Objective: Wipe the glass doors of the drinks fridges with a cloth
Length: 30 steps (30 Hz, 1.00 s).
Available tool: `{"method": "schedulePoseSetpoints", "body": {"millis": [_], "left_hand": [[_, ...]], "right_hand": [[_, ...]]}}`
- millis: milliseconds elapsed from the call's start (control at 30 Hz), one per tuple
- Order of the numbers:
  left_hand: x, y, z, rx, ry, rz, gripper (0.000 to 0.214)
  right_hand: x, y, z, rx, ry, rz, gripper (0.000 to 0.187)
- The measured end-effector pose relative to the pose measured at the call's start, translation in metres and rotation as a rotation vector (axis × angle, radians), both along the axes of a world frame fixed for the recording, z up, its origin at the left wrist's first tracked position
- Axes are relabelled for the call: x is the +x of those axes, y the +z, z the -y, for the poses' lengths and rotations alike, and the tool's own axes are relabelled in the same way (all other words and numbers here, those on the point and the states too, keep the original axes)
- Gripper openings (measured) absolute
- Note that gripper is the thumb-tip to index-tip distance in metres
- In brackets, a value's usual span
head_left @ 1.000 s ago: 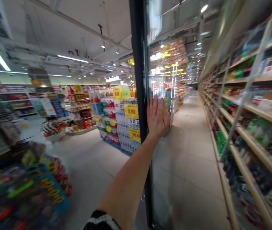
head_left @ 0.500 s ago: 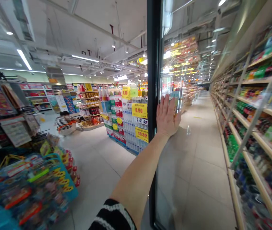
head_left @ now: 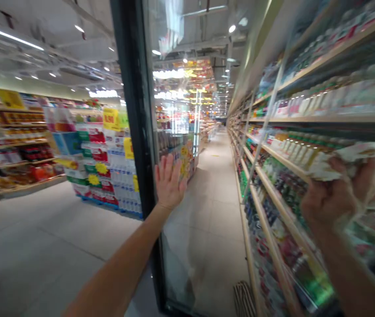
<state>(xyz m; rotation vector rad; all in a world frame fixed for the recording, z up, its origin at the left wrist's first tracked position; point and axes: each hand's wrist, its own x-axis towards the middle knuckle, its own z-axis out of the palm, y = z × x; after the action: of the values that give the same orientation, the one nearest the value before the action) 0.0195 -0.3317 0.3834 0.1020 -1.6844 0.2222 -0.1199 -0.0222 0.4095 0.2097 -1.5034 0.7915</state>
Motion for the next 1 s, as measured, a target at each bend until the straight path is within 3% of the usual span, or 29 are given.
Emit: {"method": "schedulePoseSetpoints", "body": {"millis": [67,133,200,267,367,433,500,600,633,667,767,833,900,1000], "left_hand": [[-0.002,-0.003,0.004,0.035,0.017,0.028,0.053],[-0.003,-0.001,0.007,0.043,0.014,0.029,0.054],[-0.003,0.002,0.008,0.045,0.000,0.018,0.054],[-0.003,0.003,0.009,0.057,-0.009,0.018,0.055],[-0.003,0.002,0.012,0.075,-0.016,0.020,0.056],[-0.004,0.001,0.013,0.076,-0.023,0.018,0.057],[-0.005,0.001,0.014,0.071,-0.022,0.018,0.057],[-0.005,0.001,0.015,0.045,-0.009,0.013,0.058],[-0.005,0.001,0.015,0.027,-0.006,0.005,0.059],[-0.005,0.002,0.015,0.007,-0.007,-0.005,0.060],[-0.005,0.002,0.015,-0.027,-0.020,-0.017,0.062],[-0.005,0.001,0.015,-0.016,-0.021,-0.012,0.062],[-0.006,0.001,0.015,-0.009,-0.012,-0.005,0.062],[-0.006,0.000,0.016,-0.015,0.011,0.002,0.061]], "right_hand": [[0.014,-0.017,0.014,0.144,0.002,-0.125,0.044],[0.029,-0.038,0.033,0.435,0.028,-0.151,0.040],[0.035,-0.049,0.042,0.602,0.100,-0.171,0.039],[0.029,-0.046,0.034,0.561,0.099,-0.183,0.040],[0.013,-0.027,0.008,0.247,-0.002,-0.162,0.043],[0.012,-0.021,0.005,0.115,-0.031,-0.133,0.044],[0.019,-0.026,0.016,0.207,0.002,-0.126,0.041],[0.031,-0.036,0.036,0.551,0.123,-0.194,0.033],[0.031,-0.033,0.038,0.603,0.138,-0.225,0.032],[0.029,-0.026,0.036,0.592,0.124,-0.248,0.031],[0.016,0.013,0.025,0.321,-0.004,-0.230,0.034],[0.015,0.034,0.027,0.243,-0.035,-0.185,0.037],[0.024,0.036,0.042,0.386,0.017,-0.180,0.038],[0.046,0.011,0.074,0.831,0.197,-0.257,0.036]]}}
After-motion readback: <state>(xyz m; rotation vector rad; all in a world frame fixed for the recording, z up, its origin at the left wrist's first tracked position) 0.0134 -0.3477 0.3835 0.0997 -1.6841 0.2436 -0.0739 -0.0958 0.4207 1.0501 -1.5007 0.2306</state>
